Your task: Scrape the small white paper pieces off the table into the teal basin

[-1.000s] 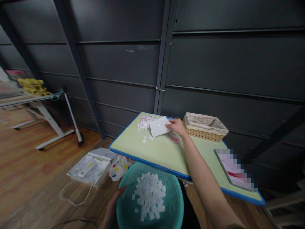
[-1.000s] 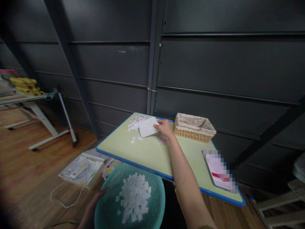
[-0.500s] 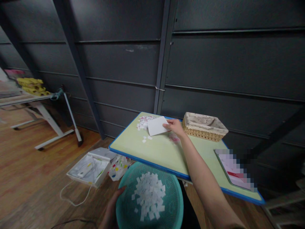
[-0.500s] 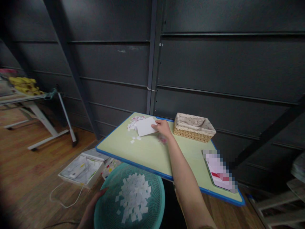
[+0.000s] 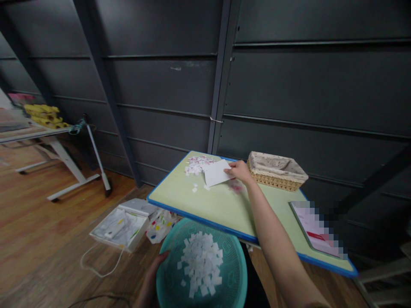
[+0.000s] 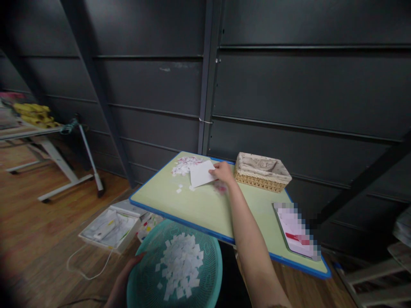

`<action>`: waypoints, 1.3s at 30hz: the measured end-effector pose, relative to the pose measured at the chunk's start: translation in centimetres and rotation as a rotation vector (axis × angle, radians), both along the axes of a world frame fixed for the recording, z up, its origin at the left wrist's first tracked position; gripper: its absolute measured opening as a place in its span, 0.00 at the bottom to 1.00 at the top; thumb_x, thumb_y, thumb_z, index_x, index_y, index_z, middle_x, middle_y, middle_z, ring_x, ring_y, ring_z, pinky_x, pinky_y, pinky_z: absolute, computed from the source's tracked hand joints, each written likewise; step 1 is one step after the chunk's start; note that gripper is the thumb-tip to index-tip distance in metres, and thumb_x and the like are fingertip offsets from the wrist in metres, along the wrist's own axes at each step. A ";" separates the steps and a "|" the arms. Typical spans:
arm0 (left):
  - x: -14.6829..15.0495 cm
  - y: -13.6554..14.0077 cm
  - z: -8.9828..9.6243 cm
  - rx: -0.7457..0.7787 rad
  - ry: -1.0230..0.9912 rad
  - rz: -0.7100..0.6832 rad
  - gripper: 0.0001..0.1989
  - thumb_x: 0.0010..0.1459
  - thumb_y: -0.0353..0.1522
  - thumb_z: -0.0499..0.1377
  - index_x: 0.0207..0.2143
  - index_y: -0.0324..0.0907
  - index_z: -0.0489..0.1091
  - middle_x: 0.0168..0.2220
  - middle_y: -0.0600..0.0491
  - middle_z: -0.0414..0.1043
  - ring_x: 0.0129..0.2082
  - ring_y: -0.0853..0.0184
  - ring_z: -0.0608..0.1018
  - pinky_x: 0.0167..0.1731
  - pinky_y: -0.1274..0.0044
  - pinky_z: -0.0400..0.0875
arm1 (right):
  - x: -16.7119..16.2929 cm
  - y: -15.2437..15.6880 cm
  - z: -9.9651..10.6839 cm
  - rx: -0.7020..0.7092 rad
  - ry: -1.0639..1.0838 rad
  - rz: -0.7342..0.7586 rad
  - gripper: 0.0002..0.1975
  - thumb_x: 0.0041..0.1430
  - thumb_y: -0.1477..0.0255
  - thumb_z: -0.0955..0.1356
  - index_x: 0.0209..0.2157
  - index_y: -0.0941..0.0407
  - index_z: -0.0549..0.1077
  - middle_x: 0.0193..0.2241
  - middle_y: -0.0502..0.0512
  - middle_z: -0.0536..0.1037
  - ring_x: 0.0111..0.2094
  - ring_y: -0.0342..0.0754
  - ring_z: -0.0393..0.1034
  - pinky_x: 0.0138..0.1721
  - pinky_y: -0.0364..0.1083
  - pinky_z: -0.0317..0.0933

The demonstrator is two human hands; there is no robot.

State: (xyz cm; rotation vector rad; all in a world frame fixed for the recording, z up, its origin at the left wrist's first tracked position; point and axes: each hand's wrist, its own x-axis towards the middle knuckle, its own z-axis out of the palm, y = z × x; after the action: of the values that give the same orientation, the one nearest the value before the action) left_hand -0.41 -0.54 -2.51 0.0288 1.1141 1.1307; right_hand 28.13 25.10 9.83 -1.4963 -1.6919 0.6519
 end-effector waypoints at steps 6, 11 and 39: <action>0.9 0.2 1.3 -0.014 0.071 -0.027 0.29 0.49 0.32 0.65 0.53 0.28 0.68 0.21 0.49 0.81 0.32 0.49 0.83 0.39 0.62 0.76 | 1.5 -1.0 0.8 -0.159 0.033 0.156 0.08 0.37 0.69 0.69 0.19 0.60 0.76 0.13 0.47 0.67 0.16 0.41 0.58 0.17 0.40 0.51; 1.2 0.6 2.0 0.015 0.114 -0.014 0.34 0.49 0.32 0.65 0.58 0.29 0.64 0.21 0.51 0.81 0.34 0.49 0.83 0.39 0.64 0.76 | 0.4 -1.9 1.0 -0.242 0.078 0.393 0.11 0.37 0.67 0.72 0.21 0.61 0.78 0.15 0.48 0.68 0.17 0.40 0.58 0.18 0.39 0.49; -0.2 1.6 1.2 0.088 -0.009 0.008 0.27 0.47 0.30 0.65 0.51 0.32 0.68 0.27 0.48 0.83 0.32 0.52 0.84 0.37 0.65 0.78 | -2.2 -0.2 -1.6 -0.063 0.352 0.103 0.12 0.37 0.68 0.71 0.26 0.62 0.77 0.20 0.50 0.73 0.21 0.42 0.63 0.22 0.40 0.58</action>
State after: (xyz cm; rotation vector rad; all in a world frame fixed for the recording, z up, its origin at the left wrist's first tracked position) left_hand -0.63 1.03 -1.31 0.0879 1.0568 1.1858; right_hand 25.94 24.91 8.22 -1.2553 -1.4925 0.9707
